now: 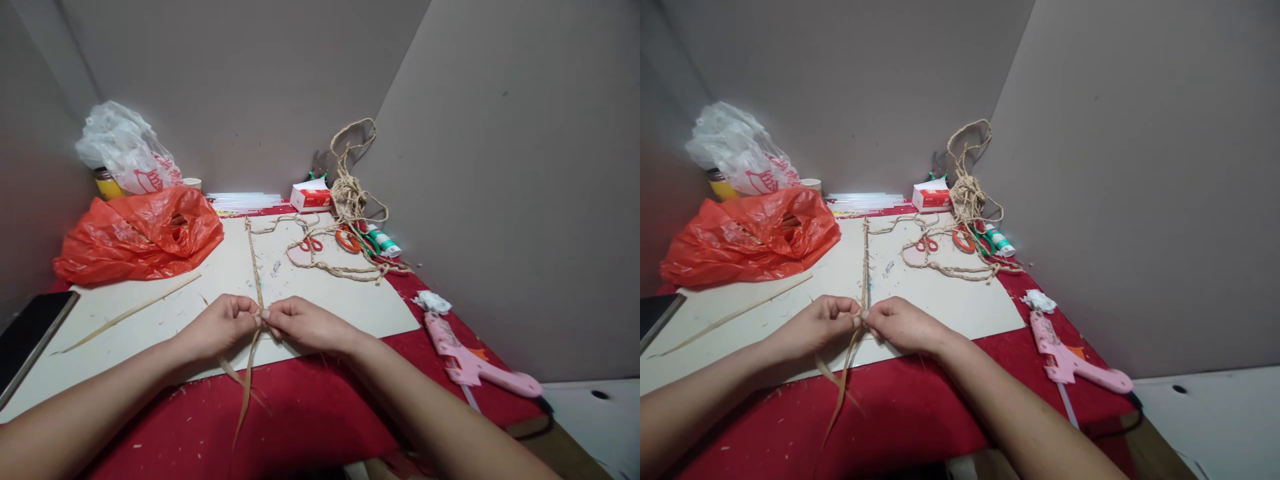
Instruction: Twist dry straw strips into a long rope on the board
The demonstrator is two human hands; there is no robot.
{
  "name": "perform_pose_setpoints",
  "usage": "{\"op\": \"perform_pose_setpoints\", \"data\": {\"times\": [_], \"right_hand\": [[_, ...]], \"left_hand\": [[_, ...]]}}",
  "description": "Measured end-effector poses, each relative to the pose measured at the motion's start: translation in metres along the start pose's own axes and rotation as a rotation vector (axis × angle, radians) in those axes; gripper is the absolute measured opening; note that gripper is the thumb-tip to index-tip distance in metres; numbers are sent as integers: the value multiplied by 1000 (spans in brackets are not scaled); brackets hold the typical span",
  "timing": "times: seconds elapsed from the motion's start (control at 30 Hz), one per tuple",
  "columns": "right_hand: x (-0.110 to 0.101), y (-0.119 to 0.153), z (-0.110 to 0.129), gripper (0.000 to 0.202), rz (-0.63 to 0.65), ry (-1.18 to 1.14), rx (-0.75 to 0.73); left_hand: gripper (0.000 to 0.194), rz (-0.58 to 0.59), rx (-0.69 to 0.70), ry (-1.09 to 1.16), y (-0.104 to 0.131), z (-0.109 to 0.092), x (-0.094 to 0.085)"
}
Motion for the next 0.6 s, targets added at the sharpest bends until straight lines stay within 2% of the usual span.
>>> {"op": "perform_pose_setpoints", "data": {"times": [0.07,0.17,0.3,0.37,0.43,0.53,0.6], "right_hand": [[0,-1,-3,32,-34,-22,32],[1,-4,-9,26,-140,-72,63],[7,-2,-12,23,-251,-193,30],[12,-1,-10,25,-242,-281,0],[19,0,-7,32,-177,-362,-32],[28,1,-4,38,-108,-452,-71],[30,0,-6,37,-114,-462,-85]], "left_hand": [[17,-25,-21,-101,2,-2,-2],[19,22,-38,-189,7,-8,1],[27,99,-135,-136,15,-6,12],[36,97,-148,-119,17,-3,18],[41,67,-129,-139,18,1,23],[36,-10,-74,-193,18,7,28],[29,-60,-28,-242,18,9,29]]}}
Point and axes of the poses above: each hand's wrist, its own y-axis away from the middle knuckle, its own x-axis out of the palm, z = x × y, the point moved 5 cm from there along -y, towards the middle knuckle, and after that the axes turned 9 degrees about z, right-handed, at the moved point
